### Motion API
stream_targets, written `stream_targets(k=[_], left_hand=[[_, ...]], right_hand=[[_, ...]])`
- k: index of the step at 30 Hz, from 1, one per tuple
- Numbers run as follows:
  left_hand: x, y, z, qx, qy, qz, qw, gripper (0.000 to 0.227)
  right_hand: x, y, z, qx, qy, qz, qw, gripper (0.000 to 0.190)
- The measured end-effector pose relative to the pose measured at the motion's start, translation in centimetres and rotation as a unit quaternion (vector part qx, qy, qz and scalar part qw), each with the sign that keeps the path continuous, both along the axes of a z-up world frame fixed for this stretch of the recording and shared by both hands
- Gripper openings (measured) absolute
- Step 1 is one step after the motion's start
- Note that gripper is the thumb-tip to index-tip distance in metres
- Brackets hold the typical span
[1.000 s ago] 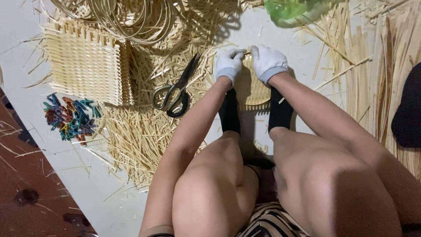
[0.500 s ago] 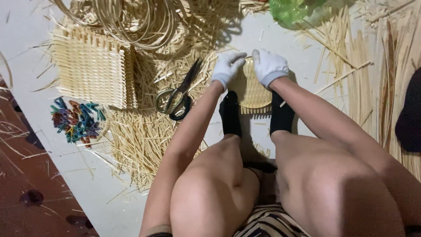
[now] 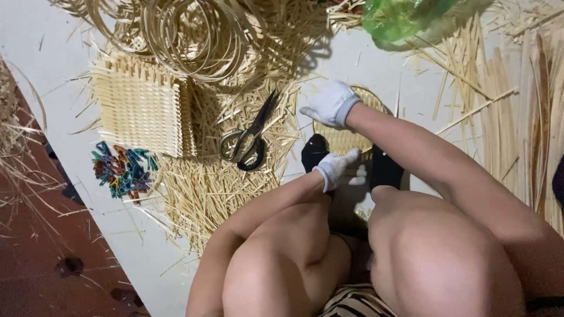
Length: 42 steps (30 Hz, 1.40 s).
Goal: The recorder is using scissors and hands to assemble small woven bamboo or wood items, likely parts of a basket or decorative object.
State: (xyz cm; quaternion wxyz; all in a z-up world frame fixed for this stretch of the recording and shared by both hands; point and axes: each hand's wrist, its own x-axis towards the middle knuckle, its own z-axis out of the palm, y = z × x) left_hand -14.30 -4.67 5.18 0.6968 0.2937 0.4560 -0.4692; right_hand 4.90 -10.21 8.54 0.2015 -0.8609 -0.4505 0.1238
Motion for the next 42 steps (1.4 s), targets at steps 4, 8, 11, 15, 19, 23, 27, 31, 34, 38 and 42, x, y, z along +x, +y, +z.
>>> stream_targets(k=[4, 8, 11, 15, 19, 23, 27, 31, 34, 38, 42], left_hand=[[0.0, 0.4, -0.7, 0.052, -0.006, 0.044, 0.998, 0.032], [2.5, 2.4, 0.9, 0.253, -0.121, -0.123, 0.952, 0.033], [2.5, 4.6, -3.8, 0.318, -0.228, -0.155, 0.907, 0.038], [7.3, 5.9, -0.9, 0.472, -0.299, -0.338, 0.758, 0.044], [12.5, 5.5, 3.1, 0.500, -0.329, -0.380, 0.705, 0.039], [14.7, 4.5, 4.4, 0.537, -0.456, -0.419, 0.573, 0.030], [14.9, 3.4, 3.4, 0.524, -0.476, -0.430, 0.560, 0.028], [14.3, 3.0, 5.3, 0.578, -0.503, -0.365, 0.529, 0.034], [13.5, 2.4, 6.8, 0.633, -0.538, -0.293, 0.474, 0.042], [13.1, 1.9, 5.0, 0.637, -0.520, -0.278, 0.497, 0.026], [13.3, 2.5, 2.3, 0.616, -0.528, -0.279, 0.514, 0.020]], right_hand=[[1.1, 0.2, 3.2, -0.098, 0.050, -0.012, 0.994, 0.058], [2.4, -1.1, 3.1, -0.236, 0.203, -0.095, 0.945, 0.080], [2.3, -2.8, 2.3, -0.266, 0.249, -0.222, 0.904, 0.091], [0.6, -6.3, -0.3, -0.143, 0.150, -0.353, 0.913, 0.076], [-3.4, -10.4, -1.8, -0.007, 0.265, -0.539, 0.799, 0.068], [-7.8, -16.6, -4.0, -0.079, 0.369, -0.495, 0.783, 0.072], [-8.8, -19.0, -3.3, -0.081, 0.444, -0.409, 0.793, 0.067], [-7.0, -18.0, -0.3, 0.013, 0.338, -0.473, 0.813, 0.043], [-5.2, -17.0, 1.3, 0.086, 0.280, -0.438, 0.850, 0.031], [-2.8, -14.3, 2.5, 0.082, 0.211, -0.362, 0.904, 0.019], [-2.5, -13.3, -1.7, 0.175, 0.036, -0.266, 0.947, 0.020]])
